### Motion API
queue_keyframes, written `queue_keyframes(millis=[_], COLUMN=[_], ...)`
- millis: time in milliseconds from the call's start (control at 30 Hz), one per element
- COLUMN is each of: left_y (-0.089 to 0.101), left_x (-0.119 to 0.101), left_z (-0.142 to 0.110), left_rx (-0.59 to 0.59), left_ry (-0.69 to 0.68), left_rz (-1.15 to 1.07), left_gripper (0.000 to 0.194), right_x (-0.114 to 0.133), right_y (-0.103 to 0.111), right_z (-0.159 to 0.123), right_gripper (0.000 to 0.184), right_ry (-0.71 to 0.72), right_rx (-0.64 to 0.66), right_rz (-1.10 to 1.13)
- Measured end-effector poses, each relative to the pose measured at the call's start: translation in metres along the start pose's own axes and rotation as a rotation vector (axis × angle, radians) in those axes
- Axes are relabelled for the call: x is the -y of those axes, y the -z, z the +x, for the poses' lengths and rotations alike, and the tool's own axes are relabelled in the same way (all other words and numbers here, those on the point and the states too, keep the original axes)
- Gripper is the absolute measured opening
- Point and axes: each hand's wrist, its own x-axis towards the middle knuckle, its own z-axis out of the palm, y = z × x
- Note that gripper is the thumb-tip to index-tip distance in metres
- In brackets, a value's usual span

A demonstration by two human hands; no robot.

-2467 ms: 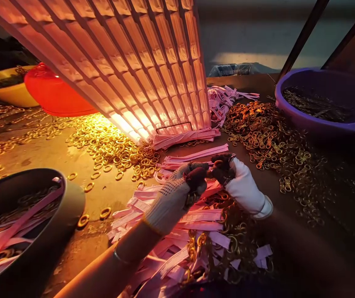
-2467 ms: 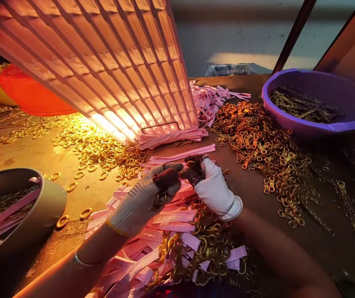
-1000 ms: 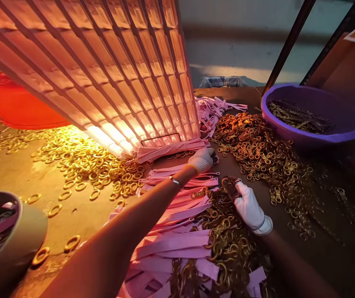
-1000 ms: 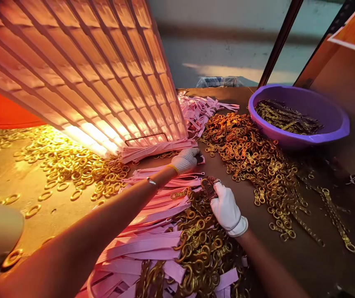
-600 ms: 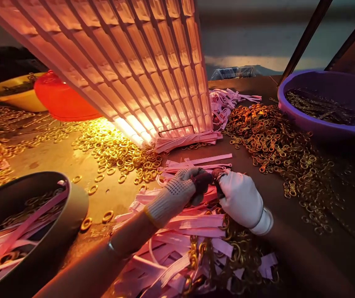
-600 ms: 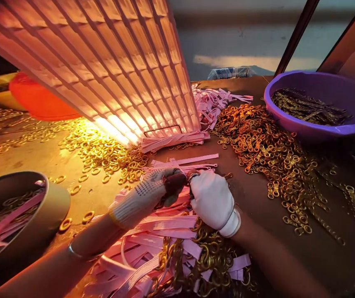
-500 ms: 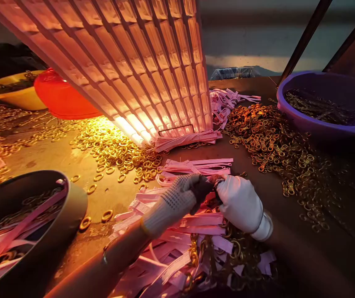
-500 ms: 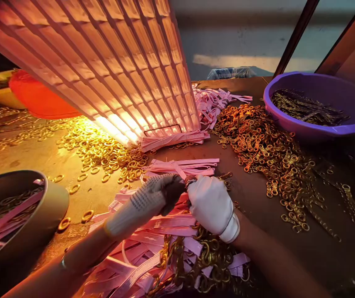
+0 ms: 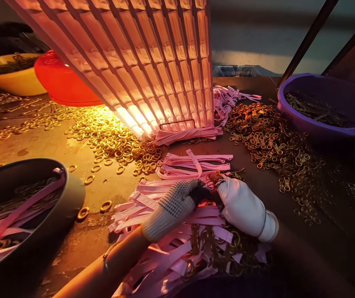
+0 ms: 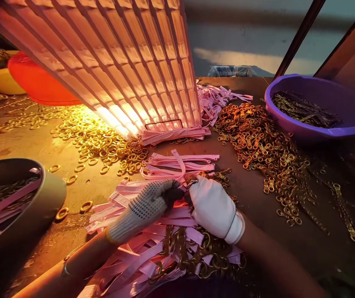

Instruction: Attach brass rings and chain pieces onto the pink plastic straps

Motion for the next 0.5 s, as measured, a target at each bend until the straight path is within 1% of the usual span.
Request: queue_keyframes(millis=[100,167,233,300,400,500], left_y=[0.0,0.0,0.0,-0.002,-0.003,0.007], left_x=[0.0,0.001,0.003,0.005,0.004,-0.001], left_z=[-0.005,-0.007,-0.007,-0.004,0.001,0.002], left_rx=[-0.031,-0.01,0.012,0.033,0.031,0.048], left_ry=[0.022,0.031,0.024,0.004,-0.025,-0.066], left_rz=[0.026,0.025,0.026,0.032,0.059,0.113], left_gripper=[0.024,0.025,0.026,0.024,0.022,0.022], right_x=[0.002,0.002,0.0,-0.002,-0.006,-0.006], right_y=[0.006,0.006,0.002,-0.002,-0.008,-0.009], right_z=[0.005,0.008,0.01,0.011,0.012,0.01], right_gripper=[0.02,0.016,0.016,0.016,0.016,0.019], right_ry=[-0.047,-0.057,-0.002,0.082,0.166,0.206], right_rx=[0.142,0.187,0.197,0.197,0.168,0.117], right_rz=[-0.004,-0.014,-0.022,-0.037,-0.077,-0.072])
